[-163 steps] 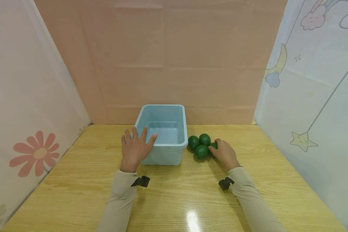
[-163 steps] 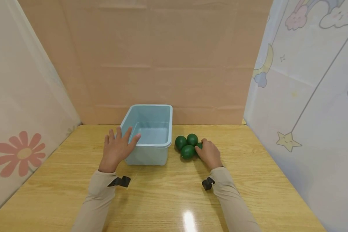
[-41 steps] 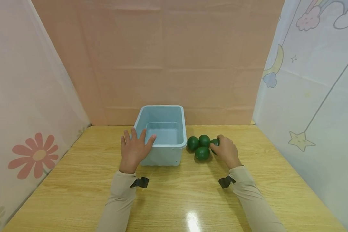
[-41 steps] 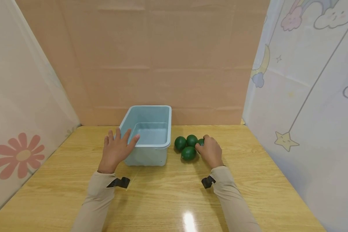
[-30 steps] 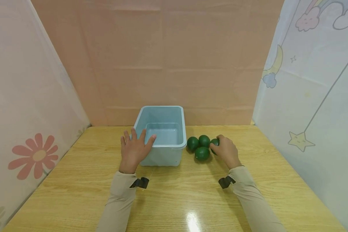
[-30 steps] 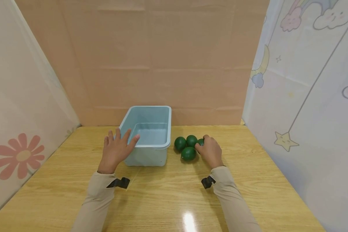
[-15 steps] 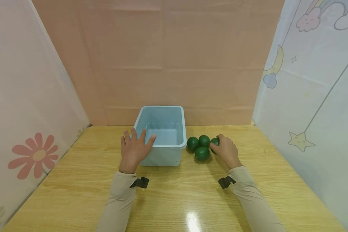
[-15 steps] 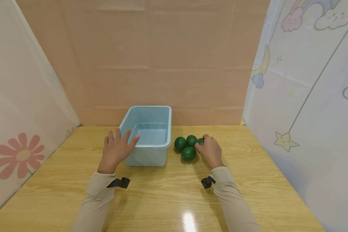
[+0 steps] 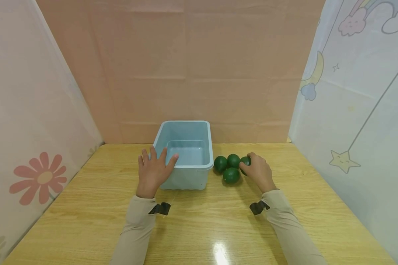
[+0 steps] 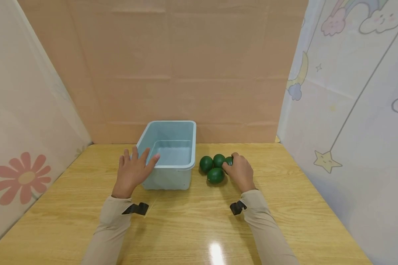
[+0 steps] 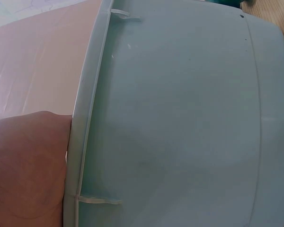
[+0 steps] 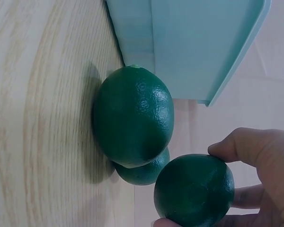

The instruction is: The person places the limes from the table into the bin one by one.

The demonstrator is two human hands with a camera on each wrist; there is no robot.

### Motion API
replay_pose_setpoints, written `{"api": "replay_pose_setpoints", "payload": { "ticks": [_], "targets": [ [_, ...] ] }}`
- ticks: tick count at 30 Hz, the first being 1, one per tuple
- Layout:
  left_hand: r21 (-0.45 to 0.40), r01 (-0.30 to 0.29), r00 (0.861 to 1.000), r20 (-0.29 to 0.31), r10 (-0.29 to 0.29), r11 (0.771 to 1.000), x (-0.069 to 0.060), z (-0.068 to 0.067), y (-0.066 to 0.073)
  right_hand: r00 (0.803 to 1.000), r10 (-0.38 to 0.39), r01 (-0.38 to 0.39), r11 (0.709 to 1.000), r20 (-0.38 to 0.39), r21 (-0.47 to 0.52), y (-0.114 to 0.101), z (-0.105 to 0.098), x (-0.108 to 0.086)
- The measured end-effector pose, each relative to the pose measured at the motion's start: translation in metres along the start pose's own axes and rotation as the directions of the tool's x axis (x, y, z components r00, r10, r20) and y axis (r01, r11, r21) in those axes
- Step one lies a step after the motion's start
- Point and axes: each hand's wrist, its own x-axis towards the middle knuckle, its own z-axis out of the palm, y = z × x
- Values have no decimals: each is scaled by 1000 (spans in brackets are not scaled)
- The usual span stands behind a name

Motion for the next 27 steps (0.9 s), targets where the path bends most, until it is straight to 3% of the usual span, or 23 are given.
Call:
{"api": "replay_pose_setpoints", "payload": {
  "ticks": [27],
  "targets": [
    [-13, 10, 1000, 15, -10, 1000, 0, 1, 0, 1000, -29, 29, 999, -9, 25, -2, -1, -1]
  ]
}}
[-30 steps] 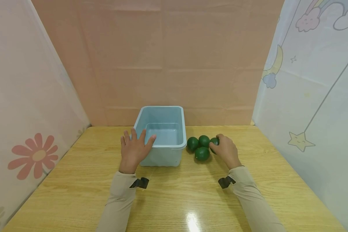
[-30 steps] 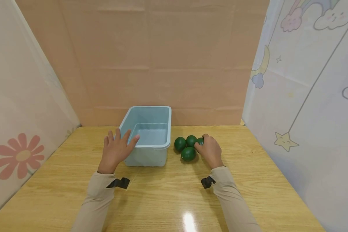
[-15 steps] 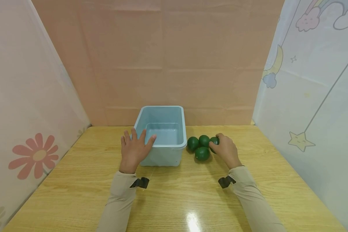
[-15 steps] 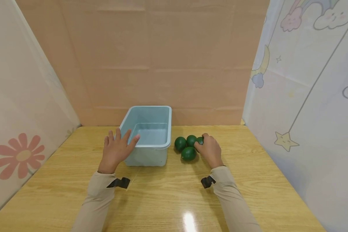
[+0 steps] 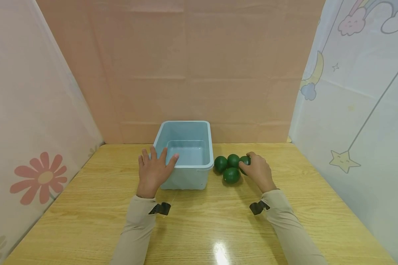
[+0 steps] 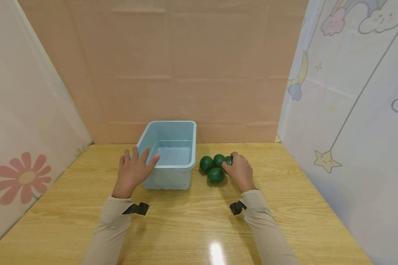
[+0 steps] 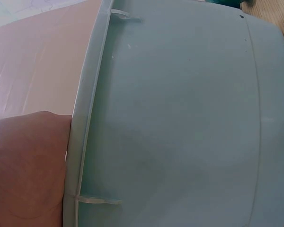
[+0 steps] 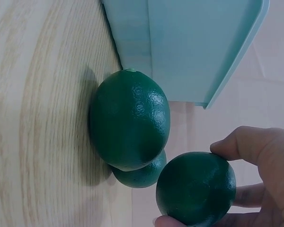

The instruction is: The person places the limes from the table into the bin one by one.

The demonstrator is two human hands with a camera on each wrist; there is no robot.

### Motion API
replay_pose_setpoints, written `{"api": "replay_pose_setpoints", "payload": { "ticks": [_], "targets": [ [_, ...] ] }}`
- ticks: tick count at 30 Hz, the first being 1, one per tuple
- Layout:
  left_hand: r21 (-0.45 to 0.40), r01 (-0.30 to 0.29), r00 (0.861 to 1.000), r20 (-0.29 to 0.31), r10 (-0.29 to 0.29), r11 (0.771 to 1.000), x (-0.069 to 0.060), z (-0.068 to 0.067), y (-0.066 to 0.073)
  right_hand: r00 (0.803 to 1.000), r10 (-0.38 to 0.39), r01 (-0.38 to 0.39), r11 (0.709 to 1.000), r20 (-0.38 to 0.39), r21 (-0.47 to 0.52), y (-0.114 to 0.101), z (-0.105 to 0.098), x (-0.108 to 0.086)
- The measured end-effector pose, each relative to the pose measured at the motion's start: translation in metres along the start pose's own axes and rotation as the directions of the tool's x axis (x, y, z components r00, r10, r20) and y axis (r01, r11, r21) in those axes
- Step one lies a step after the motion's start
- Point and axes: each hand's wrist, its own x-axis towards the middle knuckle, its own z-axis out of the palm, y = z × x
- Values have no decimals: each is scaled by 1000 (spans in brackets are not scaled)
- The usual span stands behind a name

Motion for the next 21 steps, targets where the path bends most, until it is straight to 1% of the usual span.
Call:
{"api": "replay_pose_setpoints", "payload": {
  "ticks": [10, 21],
  "targets": [
    [2, -9, 1000, -16, 9, 1000, -1, -1, 0, 1000, -2, 2, 1000, -3, -2, -1, -2, -1],
    [1, -12, 1000, -11, 12, 1000, 0, 0, 0, 1000, -9, 9, 1000, 3, 4, -2, -2, 0]
  ]
}}
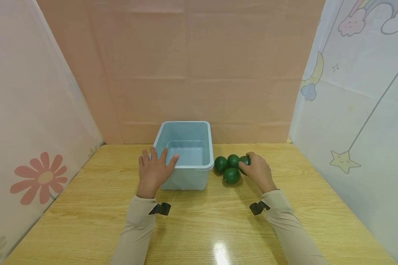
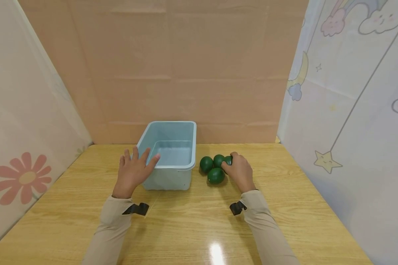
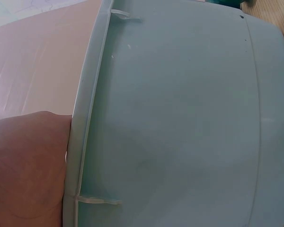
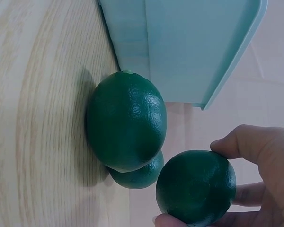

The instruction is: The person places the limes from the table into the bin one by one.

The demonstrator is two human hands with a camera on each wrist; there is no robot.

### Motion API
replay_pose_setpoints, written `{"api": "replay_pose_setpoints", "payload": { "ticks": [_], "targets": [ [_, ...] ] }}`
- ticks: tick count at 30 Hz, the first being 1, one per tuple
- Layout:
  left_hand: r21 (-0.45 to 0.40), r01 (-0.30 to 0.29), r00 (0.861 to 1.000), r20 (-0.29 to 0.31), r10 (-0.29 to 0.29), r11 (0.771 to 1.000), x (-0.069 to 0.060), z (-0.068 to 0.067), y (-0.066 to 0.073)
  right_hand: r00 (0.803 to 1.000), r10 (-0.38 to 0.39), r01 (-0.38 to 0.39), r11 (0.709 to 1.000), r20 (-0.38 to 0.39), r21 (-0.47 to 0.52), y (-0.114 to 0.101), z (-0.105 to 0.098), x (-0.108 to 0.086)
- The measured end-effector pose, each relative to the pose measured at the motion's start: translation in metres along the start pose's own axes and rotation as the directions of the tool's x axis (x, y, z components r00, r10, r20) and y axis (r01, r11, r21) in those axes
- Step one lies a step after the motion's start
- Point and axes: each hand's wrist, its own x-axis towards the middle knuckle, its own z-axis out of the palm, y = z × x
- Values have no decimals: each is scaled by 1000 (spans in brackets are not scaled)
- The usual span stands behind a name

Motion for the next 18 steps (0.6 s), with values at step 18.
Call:
{"api": "replay_pose_setpoints", "payload": {
  "ticks": [18],
  "targets": [
    [4, -5, 1000, -6, 5, 1000, 0, 0, 1, 1000, -15, 15, 1000, -15, -2, -1, -2, 0]
  ]
}}
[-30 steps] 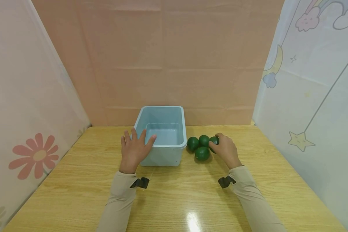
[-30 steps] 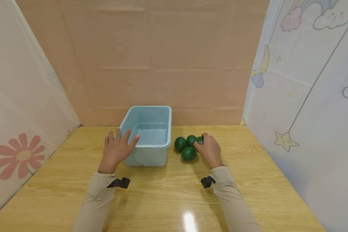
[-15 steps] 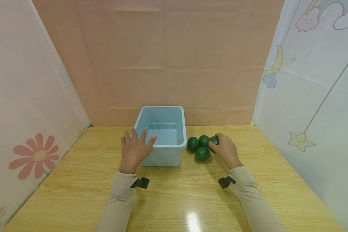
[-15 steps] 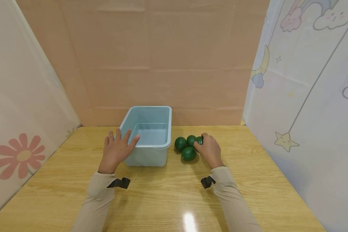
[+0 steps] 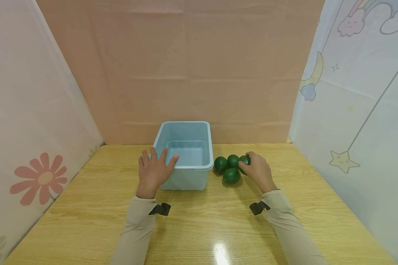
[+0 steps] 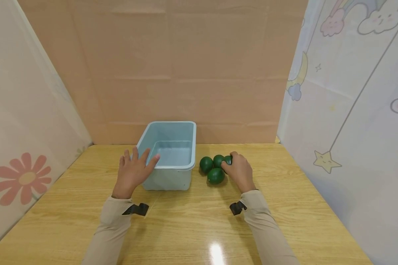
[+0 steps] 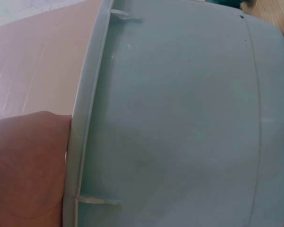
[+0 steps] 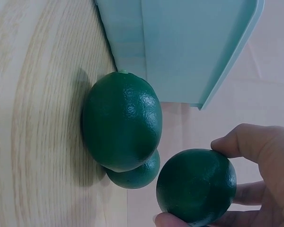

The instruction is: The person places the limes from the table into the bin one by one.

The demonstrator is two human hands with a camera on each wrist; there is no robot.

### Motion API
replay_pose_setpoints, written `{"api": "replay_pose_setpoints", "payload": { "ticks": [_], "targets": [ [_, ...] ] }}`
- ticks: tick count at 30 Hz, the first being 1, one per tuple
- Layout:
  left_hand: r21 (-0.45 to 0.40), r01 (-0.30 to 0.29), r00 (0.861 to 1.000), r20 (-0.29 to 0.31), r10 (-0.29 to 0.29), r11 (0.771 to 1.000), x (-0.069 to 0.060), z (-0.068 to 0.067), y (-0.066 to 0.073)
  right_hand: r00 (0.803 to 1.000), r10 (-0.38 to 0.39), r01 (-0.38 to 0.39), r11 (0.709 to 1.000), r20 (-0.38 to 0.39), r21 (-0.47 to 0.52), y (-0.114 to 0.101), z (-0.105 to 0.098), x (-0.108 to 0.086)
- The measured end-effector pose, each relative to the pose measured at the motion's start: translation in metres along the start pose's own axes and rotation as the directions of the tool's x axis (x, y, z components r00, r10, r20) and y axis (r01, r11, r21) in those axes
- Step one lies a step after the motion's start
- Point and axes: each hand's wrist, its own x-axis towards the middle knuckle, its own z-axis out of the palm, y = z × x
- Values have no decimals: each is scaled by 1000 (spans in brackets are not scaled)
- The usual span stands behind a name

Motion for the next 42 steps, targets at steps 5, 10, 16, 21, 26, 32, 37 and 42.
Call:
{"api": "replay_pose_setpoints", "payload": {
  "ticks": [5, 10, 16, 21, 26, 32, 37, 42],
  "targets": [
    [3, 0, 1000, 4, 0, 1000, 0, 0, 0, 1000, -7, 7, 1000, -8, 2, 0, 0, -1],
    [8, 0, 1000, 4, 0, 1000, 0, 0, 0, 1000, -11, 11, 1000, -7, -1, 0, 0, -1],
    [10, 2, 1000, 8, -2, 1000, 0, 1, 0, 1000, -8, 8, 1000, -4, 2, -1, -1, -2],
    [9, 7, 1000, 16, -7, 1000, 0, 0, 0, 1000, -15, 15, 1000, -4, 3, -2, 0, -2],
    [6, 5, 1000, 5, -5, 1000, -1, 1, 0, 1000, -20, 20, 1000, -12, 3, -2, 1, -1],
    [4, 4, 1000, 5, -4, 1000, -1, 0, 0, 1000, -27, 27, 1000, -11, 0, -2, 0, -1],
    [2, 4, 1000, 15, -4, 1000, 0, 0, 0, 1000, -28, 28, 1000, -13, 4, -3, 0, -2],
    [0, 5, 1000, 20, -5, 1000, 0, 0, 0, 999, -30, 31, 999, -15, 10, -4, -1, -2]
  ]
}}
